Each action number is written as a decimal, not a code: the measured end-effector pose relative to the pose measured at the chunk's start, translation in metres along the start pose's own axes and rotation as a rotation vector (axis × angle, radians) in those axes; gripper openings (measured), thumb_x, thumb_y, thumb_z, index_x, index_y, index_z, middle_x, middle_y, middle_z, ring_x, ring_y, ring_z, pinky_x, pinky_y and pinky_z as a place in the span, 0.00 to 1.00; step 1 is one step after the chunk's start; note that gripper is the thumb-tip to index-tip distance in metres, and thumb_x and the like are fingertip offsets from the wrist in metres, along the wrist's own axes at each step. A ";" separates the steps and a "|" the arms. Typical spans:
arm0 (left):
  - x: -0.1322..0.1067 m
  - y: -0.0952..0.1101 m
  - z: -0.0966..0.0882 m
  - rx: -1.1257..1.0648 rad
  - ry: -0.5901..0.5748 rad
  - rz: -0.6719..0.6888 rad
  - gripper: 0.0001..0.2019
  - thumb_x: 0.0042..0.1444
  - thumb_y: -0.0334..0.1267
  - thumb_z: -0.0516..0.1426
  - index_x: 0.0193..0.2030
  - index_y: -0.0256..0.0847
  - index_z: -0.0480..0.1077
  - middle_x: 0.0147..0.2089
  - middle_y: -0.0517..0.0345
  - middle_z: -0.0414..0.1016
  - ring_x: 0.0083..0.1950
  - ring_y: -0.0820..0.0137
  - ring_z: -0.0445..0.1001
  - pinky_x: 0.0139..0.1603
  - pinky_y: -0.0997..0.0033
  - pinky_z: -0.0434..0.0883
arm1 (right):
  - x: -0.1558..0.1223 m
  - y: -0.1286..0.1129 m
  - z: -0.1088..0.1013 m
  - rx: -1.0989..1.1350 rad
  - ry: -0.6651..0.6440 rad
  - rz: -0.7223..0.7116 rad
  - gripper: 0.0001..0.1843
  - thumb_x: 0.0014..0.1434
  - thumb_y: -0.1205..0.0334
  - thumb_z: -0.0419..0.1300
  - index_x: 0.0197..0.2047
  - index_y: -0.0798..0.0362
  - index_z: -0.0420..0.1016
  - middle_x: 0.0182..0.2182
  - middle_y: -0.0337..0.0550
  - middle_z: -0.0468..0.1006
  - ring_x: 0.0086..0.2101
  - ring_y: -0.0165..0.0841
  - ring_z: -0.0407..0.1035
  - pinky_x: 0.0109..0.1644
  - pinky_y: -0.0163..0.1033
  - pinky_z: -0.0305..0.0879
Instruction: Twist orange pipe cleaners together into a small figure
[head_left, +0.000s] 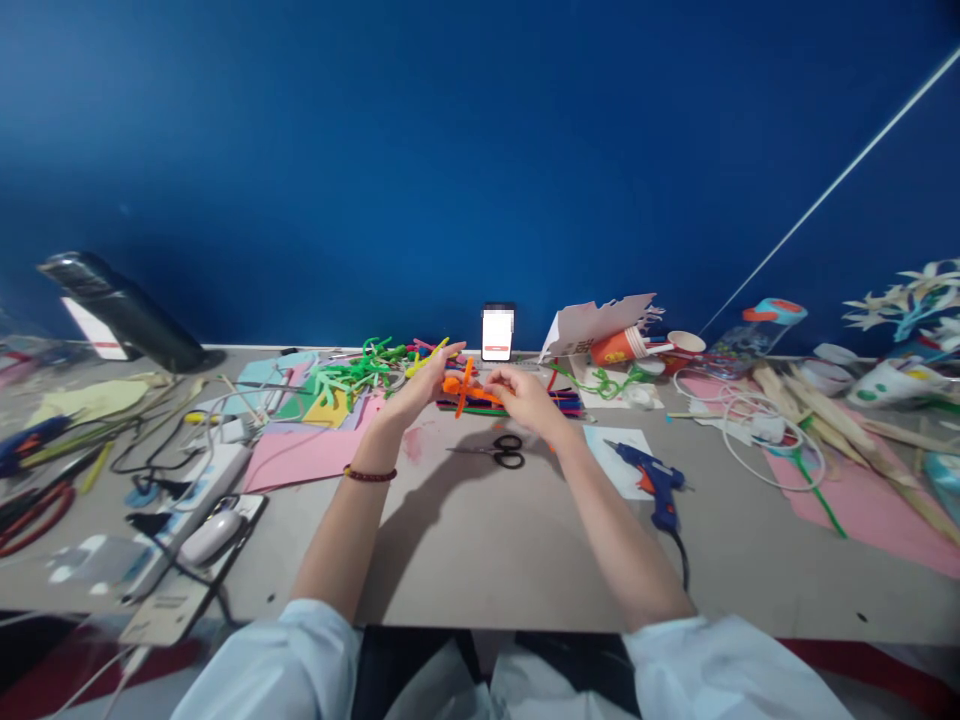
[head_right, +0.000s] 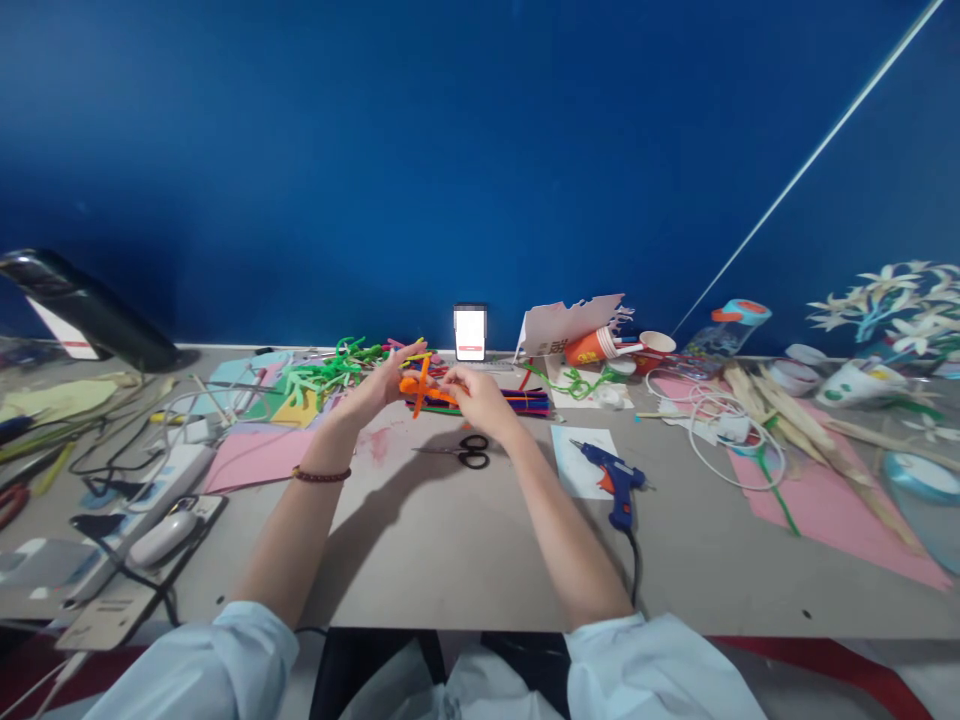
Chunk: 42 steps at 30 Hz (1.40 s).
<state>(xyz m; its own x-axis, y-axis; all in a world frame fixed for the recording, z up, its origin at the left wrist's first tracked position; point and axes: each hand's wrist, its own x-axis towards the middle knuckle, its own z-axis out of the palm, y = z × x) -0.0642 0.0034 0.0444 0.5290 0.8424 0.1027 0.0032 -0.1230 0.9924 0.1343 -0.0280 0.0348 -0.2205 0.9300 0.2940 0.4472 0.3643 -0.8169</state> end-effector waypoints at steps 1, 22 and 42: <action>0.002 -0.003 -0.002 -0.093 0.003 -0.074 0.33 0.61 0.59 0.40 0.65 0.39 0.52 0.38 0.49 0.76 0.37 0.67 0.75 0.39 0.65 0.71 | -0.002 -0.003 0.001 -0.134 0.026 -0.057 0.06 0.61 0.61 0.54 0.33 0.51 0.70 0.28 0.39 0.74 0.28 0.30 0.66 0.32 0.34 0.57; 0.000 -0.008 0.001 0.257 0.039 0.113 0.11 0.46 0.43 0.64 0.31 0.36 0.74 0.29 0.58 0.73 0.30 0.74 0.69 0.31 0.74 0.65 | -0.004 -0.003 0.002 -0.095 0.034 -0.076 0.08 0.61 0.58 0.55 0.36 0.51 0.74 0.27 0.40 0.78 0.26 0.31 0.69 0.32 0.35 0.61; 0.003 -0.010 -0.009 0.344 0.070 0.241 0.20 0.44 0.44 0.66 0.44 0.39 0.73 0.46 0.48 0.75 0.49 0.63 0.73 0.51 0.62 0.70 | 0.001 0.003 0.008 0.411 -0.112 0.221 0.15 0.56 0.49 0.59 0.35 0.54 0.75 0.21 0.38 0.74 0.15 0.24 0.61 0.17 0.30 0.53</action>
<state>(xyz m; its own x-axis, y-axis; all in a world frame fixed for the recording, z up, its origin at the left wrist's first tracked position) -0.0703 0.0119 0.0357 0.4907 0.7999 0.3455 0.1750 -0.4789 0.8602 0.1283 -0.0269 0.0289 -0.2607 0.9639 0.0546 0.1188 0.0881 -0.9890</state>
